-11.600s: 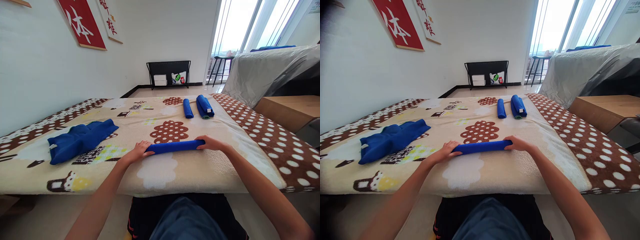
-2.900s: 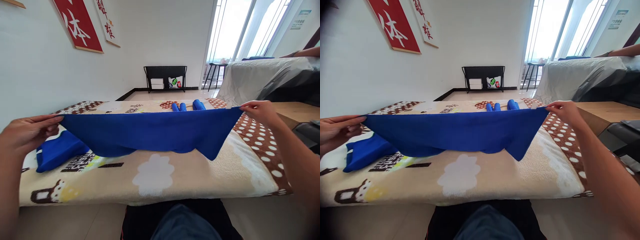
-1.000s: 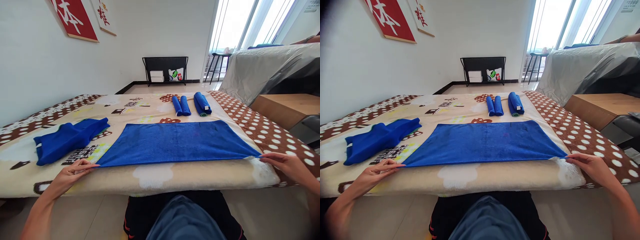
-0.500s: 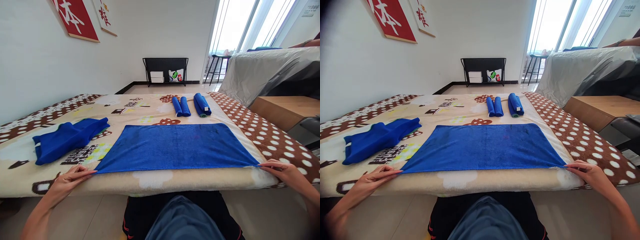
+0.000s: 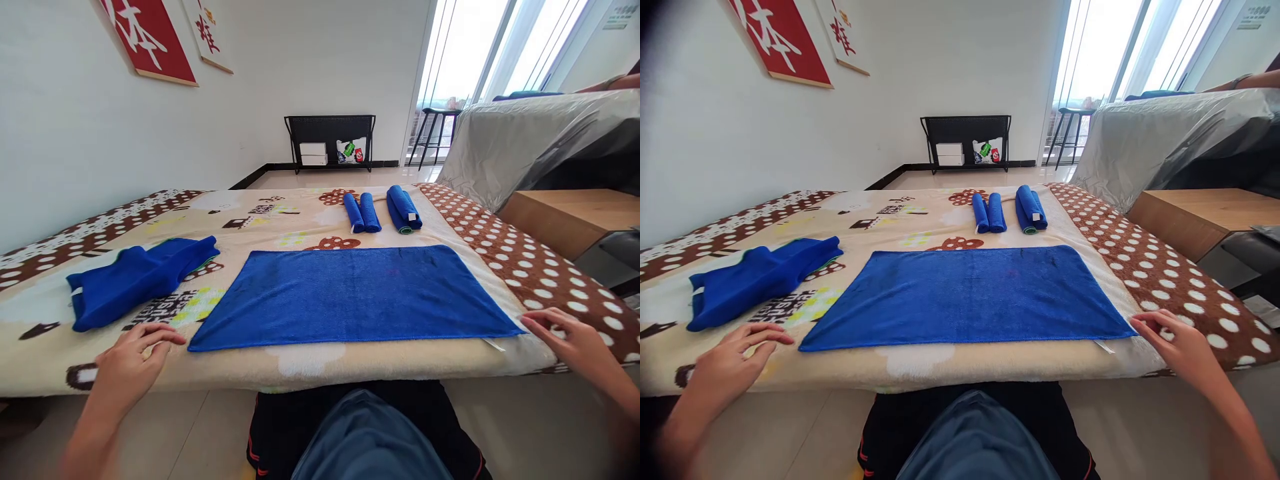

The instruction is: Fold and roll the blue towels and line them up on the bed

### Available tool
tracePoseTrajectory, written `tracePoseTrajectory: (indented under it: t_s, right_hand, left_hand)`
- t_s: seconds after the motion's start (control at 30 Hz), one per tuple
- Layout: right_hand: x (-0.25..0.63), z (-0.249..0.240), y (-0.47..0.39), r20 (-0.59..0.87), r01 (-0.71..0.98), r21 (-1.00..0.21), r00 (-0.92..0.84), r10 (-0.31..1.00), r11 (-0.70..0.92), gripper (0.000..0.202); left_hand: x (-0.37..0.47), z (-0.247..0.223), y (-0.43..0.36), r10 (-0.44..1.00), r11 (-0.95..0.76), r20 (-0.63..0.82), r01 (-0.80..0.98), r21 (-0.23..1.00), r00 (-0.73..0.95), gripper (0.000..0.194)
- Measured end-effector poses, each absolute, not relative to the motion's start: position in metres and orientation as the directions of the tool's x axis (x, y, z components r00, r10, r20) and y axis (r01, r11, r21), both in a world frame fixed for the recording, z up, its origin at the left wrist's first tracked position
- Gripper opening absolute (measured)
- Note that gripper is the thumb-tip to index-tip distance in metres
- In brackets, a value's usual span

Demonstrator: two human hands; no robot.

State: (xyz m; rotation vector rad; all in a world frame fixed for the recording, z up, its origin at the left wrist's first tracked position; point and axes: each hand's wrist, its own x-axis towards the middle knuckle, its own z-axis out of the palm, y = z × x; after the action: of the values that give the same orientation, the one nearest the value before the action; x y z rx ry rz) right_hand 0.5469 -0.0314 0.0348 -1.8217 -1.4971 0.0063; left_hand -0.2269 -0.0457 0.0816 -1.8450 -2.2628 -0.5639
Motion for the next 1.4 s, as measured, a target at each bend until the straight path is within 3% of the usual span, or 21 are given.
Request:
tracePoseTrajectory:
  t_s: [0.07,0.17,0.27,0.33,0.47,0.7,0.83,0.97,1.07,1.17,1.27,1.4]
  right_hand:
    - [0.501,0.047,-0.022,0.425,0.768,-0.636,0.264,0.866,0.079,0.050]
    - [0.403,0.057,0.003,0.431,0.700,-0.675,0.118,0.895,0.233,0.040]
    - [0.306,0.053,0.030,0.424,0.653,-0.628,-0.169,0.890,0.423,0.040]
    - [0.260,0.044,0.043,0.406,0.660,-0.604,-0.228,0.885,0.447,0.046]
    - [0.223,0.022,0.046,0.346,0.741,-0.555,-0.209,0.915,0.379,0.055]
    - [0.244,0.009,0.037,0.289,0.855,-0.453,-0.126,0.949,0.252,0.048]
    - [0.298,0.005,0.039,0.283,0.902,-0.420,0.023,0.959,0.102,0.051]
    - [0.380,-0.002,0.021,0.287,0.909,-0.406,0.226,0.931,-0.095,0.058]
    - [0.432,-0.004,0.006,0.282,0.892,-0.402,0.336,0.898,-0.207,0.064]
    - [0.445,0.005,0.005,0.283,0.888,-0.396,0.360,0.889,-0.233,0.066]
    - [0.405,0.025,0.022,0.337,0.925,-0.369,0.221,0.915,-0.087,0.063]
    - [0.304,0.048,0.056,0.351,0.887,-0.307,-0.230,0.908,0.344,0.052]
  left_hand:
    - [-0.170,0.094,-0.031,0.853,-0.027,0.502,0.951,0.309,-0.139,0.032]
    - [-0.065,0.102,0.002,0.895,-0.328,0.419,0.863,0.385,0.153,0.038]
    - [0.028,0.088,0.033,0.899,-0.414,0.304,0.842,0.347,0.316,0.052]
    - [0.071,0.070,0.044,0.900,-0.420,0.268,0.848,0.323,0.344,0.056]
    - [0.104,0.038,0.043,0.933,-0.340,0.216,0.901,0.271,0.287,0.054]
    - [0.080,0.031,0.033,0.960,-0.243,0.185,0.952,0.188,0.209,0.055]
    - [0.008,0.033,0.027,0.985,-0.074,0.163,0.984,0.163,0.047,0.059]
    - [-0.108,0.022,-0.001,0.944,0.250,0.193,0.962,0.113,-0.268,0.065]
    - [-0.171,0.013,-0.026,0.922,0.305,0.219,0.947,0.100,-0.320,0.064]
    - [-0.178,0.019,-0.032,0.910,0.348,0.215,0.935,0.066,-0.354,0.063]
    - [-0.126,0.042,-0.008,0.929,0.261,0.254,0.963,0.069,-0.270,0.063]
    - [-0.014,0.066,0.048,0.975,-0.200,0.125,0.968,0.151,0.182,0.058]
